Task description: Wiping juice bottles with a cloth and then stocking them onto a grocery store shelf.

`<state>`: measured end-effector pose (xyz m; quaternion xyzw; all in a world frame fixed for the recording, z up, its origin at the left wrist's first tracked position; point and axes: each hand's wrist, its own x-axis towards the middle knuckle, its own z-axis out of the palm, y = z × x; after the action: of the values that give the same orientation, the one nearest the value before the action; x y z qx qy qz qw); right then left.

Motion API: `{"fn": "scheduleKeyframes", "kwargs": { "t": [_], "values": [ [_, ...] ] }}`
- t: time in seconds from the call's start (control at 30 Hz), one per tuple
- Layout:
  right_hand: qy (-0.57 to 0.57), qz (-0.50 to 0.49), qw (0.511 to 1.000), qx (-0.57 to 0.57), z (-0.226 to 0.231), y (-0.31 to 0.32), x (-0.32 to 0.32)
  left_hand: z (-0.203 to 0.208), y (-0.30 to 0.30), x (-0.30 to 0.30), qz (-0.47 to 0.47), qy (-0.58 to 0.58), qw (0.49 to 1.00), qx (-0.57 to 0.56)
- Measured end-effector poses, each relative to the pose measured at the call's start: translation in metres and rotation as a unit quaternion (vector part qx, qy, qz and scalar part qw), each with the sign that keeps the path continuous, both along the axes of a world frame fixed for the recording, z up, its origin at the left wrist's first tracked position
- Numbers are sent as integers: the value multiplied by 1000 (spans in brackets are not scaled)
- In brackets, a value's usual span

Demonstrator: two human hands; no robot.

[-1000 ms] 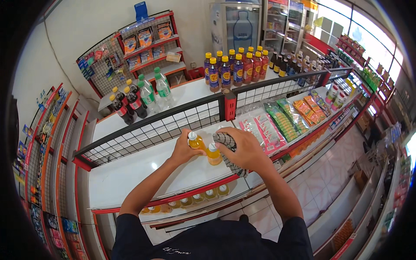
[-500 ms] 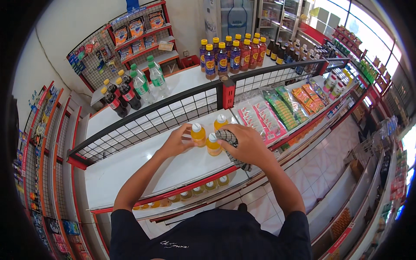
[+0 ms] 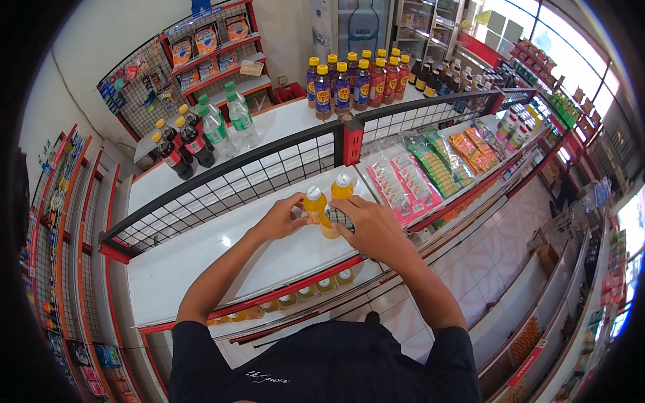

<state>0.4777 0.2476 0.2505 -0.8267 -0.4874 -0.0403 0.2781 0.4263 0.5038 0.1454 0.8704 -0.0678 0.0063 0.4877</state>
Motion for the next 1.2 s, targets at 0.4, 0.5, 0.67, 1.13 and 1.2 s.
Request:
{"fn": "scheduleKeyframes", "kwargs": {
  "t": [0.4, 0.5, 0.67, 1.13, 1.2],
  "values": [
    [-15, -14, 999, 46, -15, 13, 2, -2, -7, 5, 23, -47, 997, 51],
    [-21, -5, 998, 62, -19, 13, 3, -1, -8, 6, 27, -39, 997, 57],
    [-33, 3, 994, 102, -13, 8, 2, -3, -8, 7, 25, -51, 997, 61],
    [177, -129, 968, 120, -78, -60, 24, 5, -19, 2, 58, -13, 991, 120],
    [146, -117, 977, 101, -75, -57, 25, 13, -21, -2, 68, 22, 988, 139]
  ]
}}
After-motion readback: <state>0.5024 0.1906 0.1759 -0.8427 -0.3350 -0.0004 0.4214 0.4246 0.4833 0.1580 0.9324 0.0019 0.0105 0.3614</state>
